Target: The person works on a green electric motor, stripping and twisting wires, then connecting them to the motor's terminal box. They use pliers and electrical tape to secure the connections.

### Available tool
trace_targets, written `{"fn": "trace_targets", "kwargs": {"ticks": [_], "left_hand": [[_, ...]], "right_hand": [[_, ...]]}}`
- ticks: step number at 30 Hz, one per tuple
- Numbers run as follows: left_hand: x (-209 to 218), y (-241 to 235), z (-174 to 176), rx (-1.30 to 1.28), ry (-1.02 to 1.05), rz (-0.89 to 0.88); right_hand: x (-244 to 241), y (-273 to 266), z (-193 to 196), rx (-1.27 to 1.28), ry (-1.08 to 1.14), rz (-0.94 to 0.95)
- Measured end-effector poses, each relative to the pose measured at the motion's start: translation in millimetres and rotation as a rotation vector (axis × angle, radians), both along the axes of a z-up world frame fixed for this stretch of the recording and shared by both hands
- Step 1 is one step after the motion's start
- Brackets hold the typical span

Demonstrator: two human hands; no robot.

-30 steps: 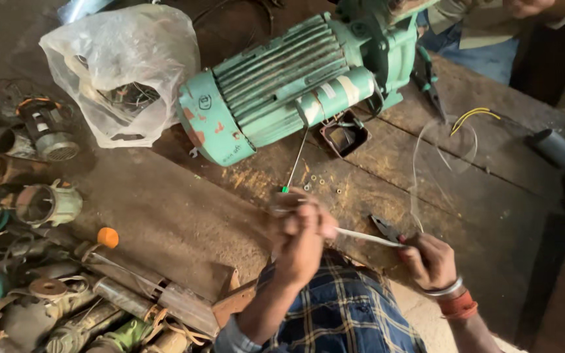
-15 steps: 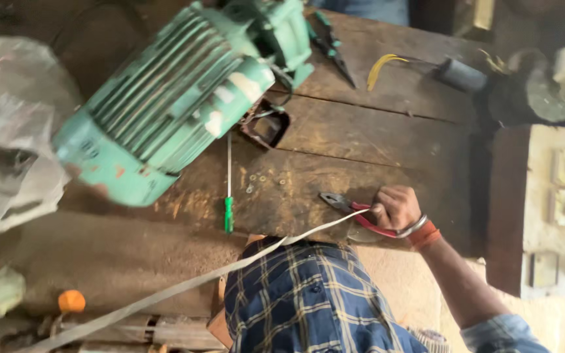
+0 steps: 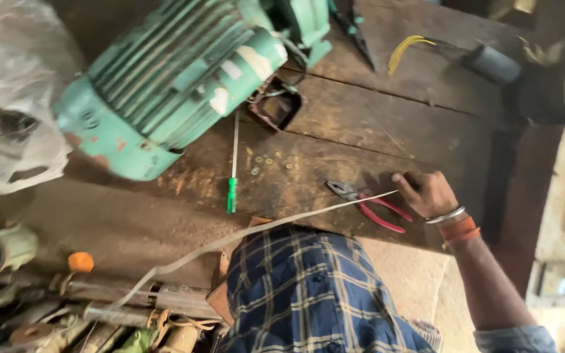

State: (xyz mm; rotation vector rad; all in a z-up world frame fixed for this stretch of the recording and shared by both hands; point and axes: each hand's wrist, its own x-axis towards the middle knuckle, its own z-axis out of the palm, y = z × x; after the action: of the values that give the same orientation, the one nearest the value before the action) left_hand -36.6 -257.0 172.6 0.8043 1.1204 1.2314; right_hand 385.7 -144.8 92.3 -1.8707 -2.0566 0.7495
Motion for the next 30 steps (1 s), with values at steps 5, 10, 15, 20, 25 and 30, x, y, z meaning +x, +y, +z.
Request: {"fn": "trace_targets", "kwargs": {"ticks": [5,10,15,20,25,30], "left_hand": [[-1.9,-8.0,8.6,0.020,0.026,0.055],[20.2,-0.4,1.1,0.030,0.005,0.048],[9.8,-27.0,17.5,0.009,0.033,0.060],[-7.7,-28.2,39.0,0.044,0.106,0.041],[-33.8,-40.2,67.2,0.075,0.202,-0.064],[-57.1,-50.1,108.5,0.084,0.283,-0.225]], "right_hand": [[-54.5,17.0,7.0,-0.077,0.238,0.413],[-76.1,40.6,17.5,-0.343,-0.010,0.584],[-90.8,52.0,11.2,-0.563,0.065,0.661],[-76.2,86.9,-3.6,-0.079,0.265,0.340],[-42.5,199.4,-46.4,0.410,-0.019,-0.228],[-46.1,250.6,-73.6,0.489,-0.161,-0.052]]}}
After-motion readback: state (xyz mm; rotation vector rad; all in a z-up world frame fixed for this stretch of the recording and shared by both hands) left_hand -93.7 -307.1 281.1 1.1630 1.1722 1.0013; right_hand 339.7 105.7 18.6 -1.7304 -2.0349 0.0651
